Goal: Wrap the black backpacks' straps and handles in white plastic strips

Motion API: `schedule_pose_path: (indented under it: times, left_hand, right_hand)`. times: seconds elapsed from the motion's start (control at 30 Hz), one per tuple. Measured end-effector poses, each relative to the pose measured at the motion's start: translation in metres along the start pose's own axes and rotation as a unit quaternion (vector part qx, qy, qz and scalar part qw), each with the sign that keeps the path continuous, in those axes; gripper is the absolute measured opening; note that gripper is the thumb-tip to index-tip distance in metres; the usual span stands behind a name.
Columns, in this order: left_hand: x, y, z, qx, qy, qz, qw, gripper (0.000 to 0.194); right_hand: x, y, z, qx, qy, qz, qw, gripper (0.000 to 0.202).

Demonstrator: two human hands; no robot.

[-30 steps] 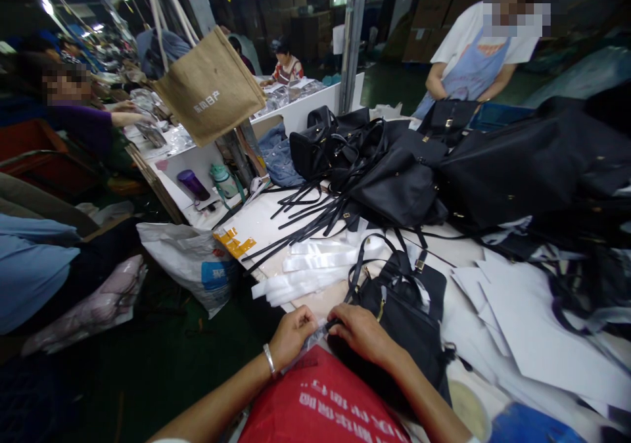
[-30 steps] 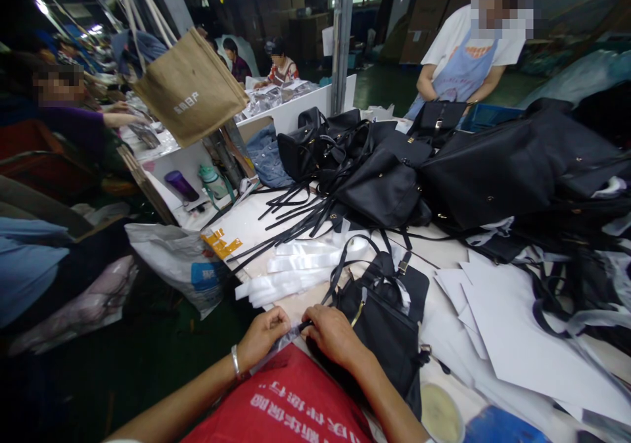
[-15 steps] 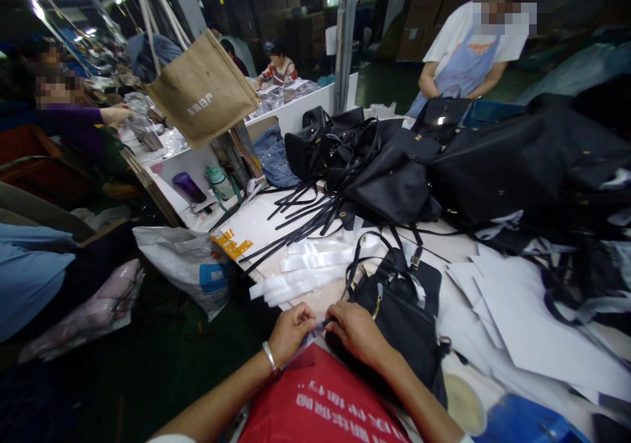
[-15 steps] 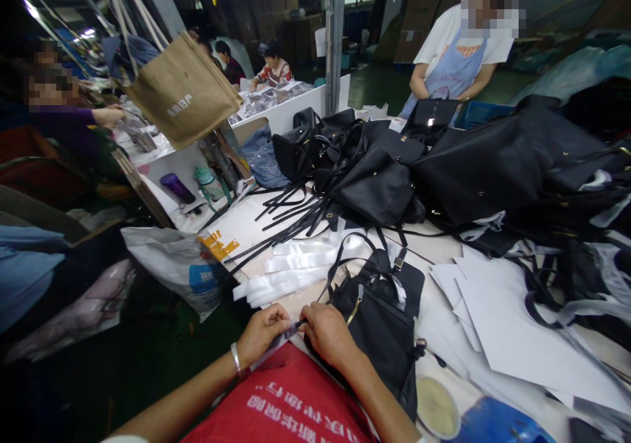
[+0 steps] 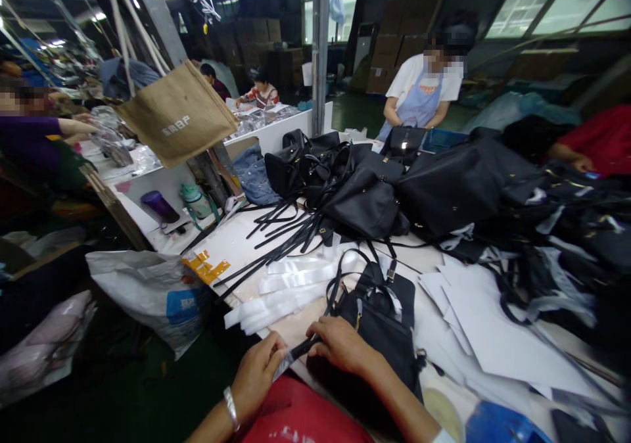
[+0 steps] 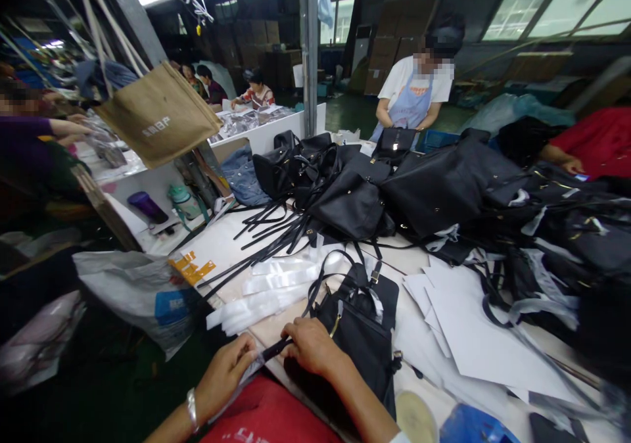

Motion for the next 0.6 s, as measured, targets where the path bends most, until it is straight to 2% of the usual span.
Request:
schedule_pose_path:
  times: [0.1,0.2,0.3,0.4,0.5,0.6]
  left_hand:
    - [0.001,0.01,0.002,-0.002,-0.003,-0.001,1.0,0.025]
    - [0.005,0.018,0.004,0.001,-0.007,-0.008,1.0,0.026]
    - [0.009,0.021,0.006,0.005,-0.015,-0.018,1.0,0.026]
    - [0.012,0.018,0.004,0.012,-0.021,-0.025,0.999,0.024]
    - [0.012,0.015,-0.002,0.022,-0.021,-0.034,0.999,0.024]
    - [0.012,0.013,-0.008,0.036,-0.027,-0.036,0.998,0.025]
  right_hand:
    - [0.006,0.005,-0.005,-0.026,-0.011,0.032,0.999,0.018]
    - [0.01,0.005,-0.02,-0.044,-0.021,0.072,0.996,0.017]
    - [0.015,-0.006,-0.04,-0.051,-0.017,0.079,0.995,0.017]
    - [0.018,-0.017,-0.051,-0.058,-0.017,0.068,0.996,0.017]
    - [0.018,-0.019,-0.047,-0.04,-0.002,0.047,0.998,0.018]
    - [0.021,-0.012,-0.029,-0.044,0.005,0.022,0.999,0.024]
Point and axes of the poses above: each hand's wrist, its own x-axis towards the middle knuckle, its own y-axis out of the back of the hand, z = x × y, the point moved 8 cm from there along x, towards the middle knuckle, and after that the axes turned 3 degrees about z, right-handed, at the moved point
